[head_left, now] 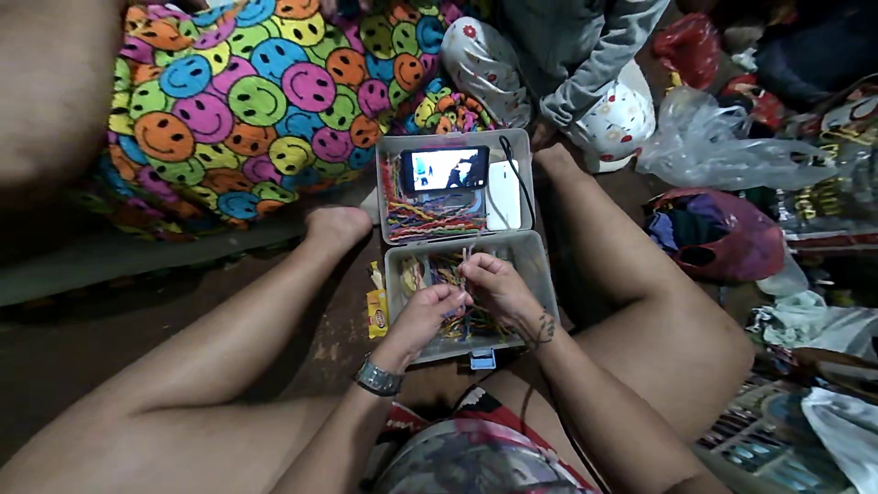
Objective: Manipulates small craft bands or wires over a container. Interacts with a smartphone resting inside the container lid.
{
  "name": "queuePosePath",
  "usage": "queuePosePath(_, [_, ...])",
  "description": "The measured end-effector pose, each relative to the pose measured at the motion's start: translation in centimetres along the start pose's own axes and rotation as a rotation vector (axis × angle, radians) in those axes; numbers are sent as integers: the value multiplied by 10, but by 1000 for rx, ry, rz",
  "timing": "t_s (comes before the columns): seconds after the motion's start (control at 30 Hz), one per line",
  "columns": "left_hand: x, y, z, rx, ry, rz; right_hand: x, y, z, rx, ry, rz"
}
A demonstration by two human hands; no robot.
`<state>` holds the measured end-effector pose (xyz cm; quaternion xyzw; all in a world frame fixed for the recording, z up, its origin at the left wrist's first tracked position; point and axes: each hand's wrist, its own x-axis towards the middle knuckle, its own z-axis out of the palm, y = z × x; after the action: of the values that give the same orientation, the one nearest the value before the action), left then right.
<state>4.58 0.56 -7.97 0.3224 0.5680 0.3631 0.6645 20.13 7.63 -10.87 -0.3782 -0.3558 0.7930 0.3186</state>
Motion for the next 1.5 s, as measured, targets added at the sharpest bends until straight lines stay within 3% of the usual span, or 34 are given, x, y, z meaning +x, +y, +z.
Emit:
queuePosePath(0.17, [-1, 0, 1, 295, 20, 84, 1, 1, 3, 79, 56, 11])
queuePosePath(0.33, [0, -5, -1, 398, 46, 75, 0, -3, 1, -130, 20, 13])
queuePosePath(0.6, [3, -10, 5, 115, 127, 64, -2, -5, 3, -108, 4, 47])
queuePosePath(0.73, [8, -13, 7, -168, 304, 66, -4, -3, -2, -459, -128, 11])
queuePosePath(0.83, [7, -9, 8, -333, 336, 66, -6, -1, 0, -703, -95, -15])
queuePosePath(0.93, [6, -5, 6, -471, 301, 7, -8, -2, 1, -770, -96, -39])
queuePosePath(1.13, [6, -6, 0, -460, 295, -14, -11, -2, 1, -586, -136, -130])
queuePosePath(1.27, [4, -5, 0, -450, 239, -16, -11, 2, 2, -768, -71, -200])
queuePosePath(1.5, [5, -5, -9, -515, 180, -13, -12, -6, 2, -851, -159, -129])
